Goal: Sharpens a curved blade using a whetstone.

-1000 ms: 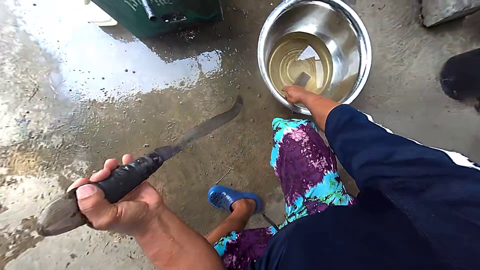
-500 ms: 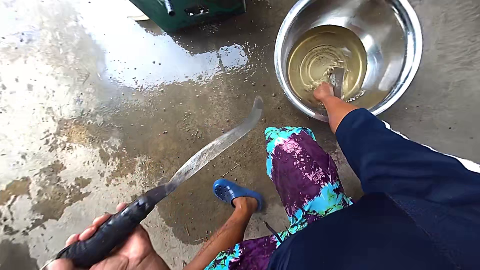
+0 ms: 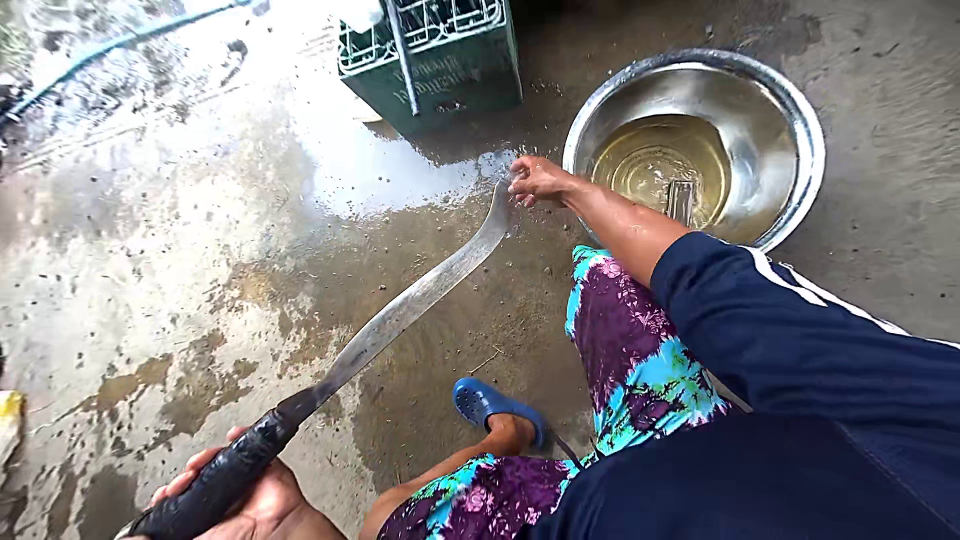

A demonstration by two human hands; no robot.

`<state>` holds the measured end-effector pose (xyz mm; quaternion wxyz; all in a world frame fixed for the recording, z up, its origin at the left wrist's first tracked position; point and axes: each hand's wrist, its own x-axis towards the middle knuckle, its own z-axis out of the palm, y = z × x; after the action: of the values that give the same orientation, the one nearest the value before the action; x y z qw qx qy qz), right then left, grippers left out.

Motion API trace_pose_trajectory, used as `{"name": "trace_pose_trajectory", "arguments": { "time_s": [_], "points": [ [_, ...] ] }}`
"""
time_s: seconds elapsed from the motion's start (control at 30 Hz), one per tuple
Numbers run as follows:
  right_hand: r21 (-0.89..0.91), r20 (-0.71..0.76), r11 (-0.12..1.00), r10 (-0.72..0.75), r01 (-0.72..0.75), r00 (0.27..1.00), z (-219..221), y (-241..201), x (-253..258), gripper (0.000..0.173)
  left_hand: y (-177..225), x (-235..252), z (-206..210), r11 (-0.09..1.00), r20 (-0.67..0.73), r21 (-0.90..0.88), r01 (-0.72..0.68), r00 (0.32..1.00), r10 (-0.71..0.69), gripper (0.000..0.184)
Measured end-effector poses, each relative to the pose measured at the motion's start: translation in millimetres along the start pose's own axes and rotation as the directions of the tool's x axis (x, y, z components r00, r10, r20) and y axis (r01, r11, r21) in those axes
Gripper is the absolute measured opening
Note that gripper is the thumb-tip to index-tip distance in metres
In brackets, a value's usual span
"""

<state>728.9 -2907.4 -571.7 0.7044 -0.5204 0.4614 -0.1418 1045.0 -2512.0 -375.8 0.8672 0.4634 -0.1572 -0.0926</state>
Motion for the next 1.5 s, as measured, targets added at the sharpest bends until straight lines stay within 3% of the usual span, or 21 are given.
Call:
{"name": "trace_pose_trajectory", "arguments": {
  "time_s": [0.07,0.17,0.27,0.4,0.5,0.67,0.87,1.0,1.07,1.23,1.33,1.37,1.43,1.5],
  "points": [
    [0.160,0.004,0.986,0.045,-0.045,0.999,1.2,0.3,-0.4,0.054,-1.4,1.2,-5.2,1.000,0.001,-0.017,0.001,1.000,-0.001,0.069],
    [0.413,-0.027,0.911,0.006,0.006,1.000,9.2,6.1,-0.7,0.024,-9.3,3.6,-12.2,0.999,-0.005,-0.053,0.014,1.000,-0.014,0.069],
    [0.598,-0.057,0.800,0.000,0.035,0.998,15.7,3.8,-10.1,0.025,-13.9,12.1,-20.4,0.997,0.010,-0.077,0.025,1.000,-0.025,0.071],
    [0.670,-0.059,0.742,0.074,-0.015,0.996,25.3,0.6,-16.9,0.028,-6.1,14.6,-30.8,0.996,0.018,-0.087,0.017,1.000,-0.015,0.076],
    [0.702,-0.063,0.711,0.121,-0.042,0.991,34.6,-6.5,-15.4,0.016,1.0,13.4,-37.2,0.998,0.044,-0.055,-0.035,0.998,0.038,0.079],
    [0.621,-0.058,0.782,0.111,-0.051,0.992,50.3,-6.9,-7.5,0.010,12.2,9.6,-47.0,0.996,0.072,-0.029,-0.087,0.993,0.089,0.084],
    [0.609,0.015,0.793,0.005,-0.013,1.000,55.2,-5.6,-9.2,0.022,18.9,10.4,-60.4,0.996,0.034,-0.023,-0.086,0.996,0.087,0.083],
    [0.617,-0.049,0.785,0.113,-0.059,0.992,59.6,-8.3,-5.2,0.009,21.1,9.8,-62.2,0.997,0.069,-0.024,-0.080,0.994,0.081,0.083],
    [0.619,-0.071,0.782,0.152,-0.076,0.986,61.7,-8.9,-3.5,0.014,21.9,8.5,-63.4,0.996,0.070,-0.010,-0.084,0.994,0.085,0.082],
    [0.617,0.058,0.787,-0.033,-0.010,0.998,59.6,-4.6,-6.6,0.017,25.3,7.3,-68.1,0.996,0.030,0.000,-0.087,0.996,0.087,0.082],
    [0.608,0.055,0.794,-0.042,0.000,0.998,60.0,-6.4,-6.3,0.008,26.5,5.5,-66.7,0.997,0.017,-0.012,-0.080,0.997,0.081,0.082],
    [0.583,0.023,0.812,-0.014,-0.002,1.000,61.1,-7.8,-5.6,0.007,26.8,4.4,-65.6,0.997,0.016,-0.011,-0.079,0.997,0.079,0.082],
    [0.428,-0.079,0.904,0.019,0.017,0.997,61.6,-10.4,-2.7,0.024,27.3,1.6,-64.5,0.997,0.014,-0.010,-0.076,0.997,0.076,0.083],
    [0.191,-0.152,0.978,-0.059,0.088,0.987,55.6,-9.0,2.7,0.038,29.1,-2.1,-65.9,0.998,0.026,0.000,-0.070,0.997,0.070,0.084]
  ]
}}
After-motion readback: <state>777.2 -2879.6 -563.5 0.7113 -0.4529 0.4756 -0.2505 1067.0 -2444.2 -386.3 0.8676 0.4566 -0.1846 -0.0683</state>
